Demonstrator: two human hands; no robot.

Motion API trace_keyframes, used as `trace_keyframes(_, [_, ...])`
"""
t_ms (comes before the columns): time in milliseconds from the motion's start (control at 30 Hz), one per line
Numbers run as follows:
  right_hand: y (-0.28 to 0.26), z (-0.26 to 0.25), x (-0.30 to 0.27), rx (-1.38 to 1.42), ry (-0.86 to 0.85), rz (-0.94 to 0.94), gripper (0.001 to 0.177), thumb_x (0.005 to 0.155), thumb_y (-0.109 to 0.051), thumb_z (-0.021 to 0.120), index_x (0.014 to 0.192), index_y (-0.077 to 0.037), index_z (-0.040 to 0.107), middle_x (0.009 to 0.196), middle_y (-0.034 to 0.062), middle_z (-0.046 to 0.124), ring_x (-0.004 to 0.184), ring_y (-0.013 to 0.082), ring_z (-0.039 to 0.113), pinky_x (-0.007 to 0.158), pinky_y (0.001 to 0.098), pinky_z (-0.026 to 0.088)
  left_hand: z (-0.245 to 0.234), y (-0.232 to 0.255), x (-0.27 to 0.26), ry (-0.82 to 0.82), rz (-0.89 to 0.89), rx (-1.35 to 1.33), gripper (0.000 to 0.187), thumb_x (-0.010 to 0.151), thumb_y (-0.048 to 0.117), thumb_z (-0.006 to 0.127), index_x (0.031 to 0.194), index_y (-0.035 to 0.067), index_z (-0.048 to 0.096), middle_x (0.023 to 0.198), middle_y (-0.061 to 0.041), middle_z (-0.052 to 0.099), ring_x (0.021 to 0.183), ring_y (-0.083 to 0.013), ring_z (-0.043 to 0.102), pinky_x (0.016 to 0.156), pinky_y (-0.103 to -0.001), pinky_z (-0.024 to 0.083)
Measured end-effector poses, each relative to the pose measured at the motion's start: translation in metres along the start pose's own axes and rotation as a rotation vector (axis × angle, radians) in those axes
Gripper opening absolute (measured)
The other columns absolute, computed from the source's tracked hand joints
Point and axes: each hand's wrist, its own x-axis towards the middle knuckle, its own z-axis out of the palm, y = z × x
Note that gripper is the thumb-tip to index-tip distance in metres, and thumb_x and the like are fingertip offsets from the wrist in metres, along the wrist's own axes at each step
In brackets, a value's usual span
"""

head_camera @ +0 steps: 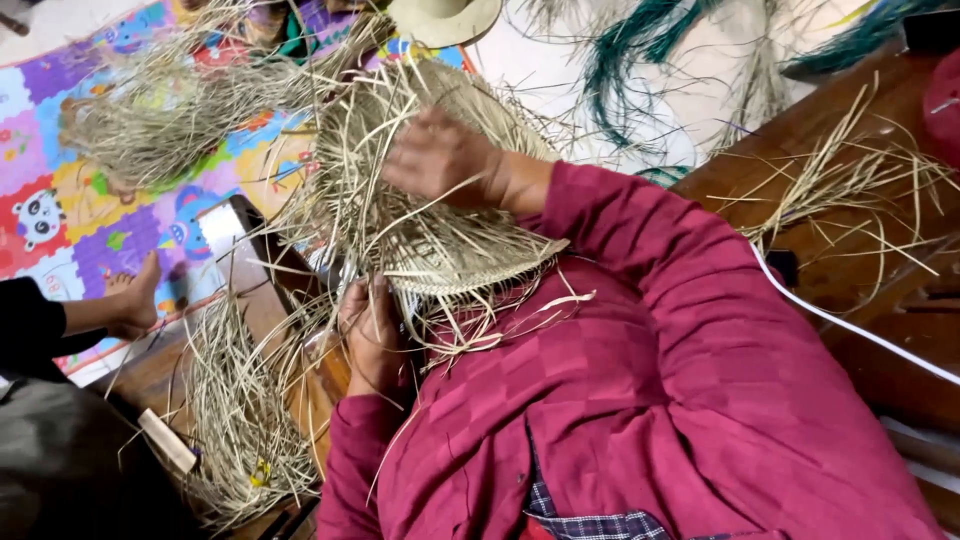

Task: The person is weaving a hat from dried straw strands, meticulously interlacing the fibers by hand.

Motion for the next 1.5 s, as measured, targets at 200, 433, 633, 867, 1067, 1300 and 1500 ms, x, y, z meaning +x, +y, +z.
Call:
trace_keyframes(200, [0.032,-0.051,0.011,-0.090,-0.307,0.276,0.013,0.100,-0.014,0.076,0.086,-0.014,0.075,0.081,-0.0026,0.066,0.084,0.0176,0.062,0.084,0.0353,0.056,0.007,0.030,-0.006,-0.015,-0.103,-0.177,0.027,0.102,0.039,0.060,0.090,0.015,0.063,0.084,0.003,0.058,0.077,-0.0087,0.051,0.073,-0.026,0.045])
trace_keyframes(433, [0.011,-0.059,0.015,-0.016,-0.336,0.159,0.022,0.097,-0.023,0.079,0.118,-0.029,0.077,0.113,-0.0102,0.073,0.121,0.0232,0.055,0.114,0.0446,0.022,0.010,0.023,-0.008,0.056,-0.121,-0.163,0.025,0.099,0.037,0.064,0.084,0.016,0.061,0.083,0.002,0.059,0.078,-0.0106,0.054,0.080,-0.028,0.045])
trace_keyframes(633, [-0.014,-0.071,0.026,0.386,-0.331,0.360,0.009,0.097,-0.027,0.072,0.093,-0.019,0.071,0.102,-0.0006,0.070,0.104,0.0262,0.060,0.090,0.0411,0.035,0.009,0.018,-0.002,0.024,-0.069,-0.025,0.030,0.105,0.029,0.059,0.082,0.010,0.061,0.071,0.001,0.051,0.068,-0.0116,0.045,0.067,-0.029,0.038])
trace_keyframes(867, [-0.057,-0.056,0.047,0.433,-0.375,0.197,0.013,0.096,-0.011,0.063,0.095,-0.020,0.071,0.089,-0.0013,0.063,0.083,0.0187,0.057,0.067,0.0308,0.048,0.016,0.030,0.000,0.034,-0.104,0.136,0.037,0.103,0.038,0.064,0.095,0.003,0.070,0.069,-0.006,0.056,0.071,-0.0174,0.054,0.068,-0.035,0.043])
trace_keyframes(1067, [-0.051,-0.055,0.058,0.233,-0.473,0.148,0.015,0.091,-0.014,0.071,0.078,-0.019,0.066,0.098,-0.0021,0.060,0.096,0.0194,0.049,0.082,0.0336,0.044,0.012,0.023,0.002,-0.026,-0.076,0.152,0.037,0.108,0.037,0.057,0.091,0.005,0.066,0.073,-0.008,0.059,0.074,-0.0206,0.057,0.071,-0.039,0.046])
trace_keyframes(1300, [-0.014,-0.072,0.032,0.181,-0.523,0.235,0.014,0.097,-0.014,0.059,0.091,-0.023,0.067,0.092,-0.0050,0.064,0.090,0.0181,0.054,0.086,0.0427,0.040,0.007,0.020,0.000,-0.041,-0.048,0.122,0.034,0.108,0.032,0.055,0.090,0.004,0.063,0.066,-0.008,0.053,0.066,-0.0221,0.053,0.067,-0.038,0.044])
trace_keyframes(1500, [0.011,-0.093,0.024,0.173,-0.830,0.368,0.019,0.097,-0.043,0.069,0.106,-0.026,0.074,0.106,-0.0061,0.070,0.109,0.0246,0.059,0.098,0.0472,0.032,0.007,0.030,-0.006,-0.086,-0.068,-0.058,0.024,0.106,0.033,0.052,0.095,0.012,0.054,0.091,-0.004,0.058,0.087,-0.0138,0.054,0.083,-0.030,0.049])
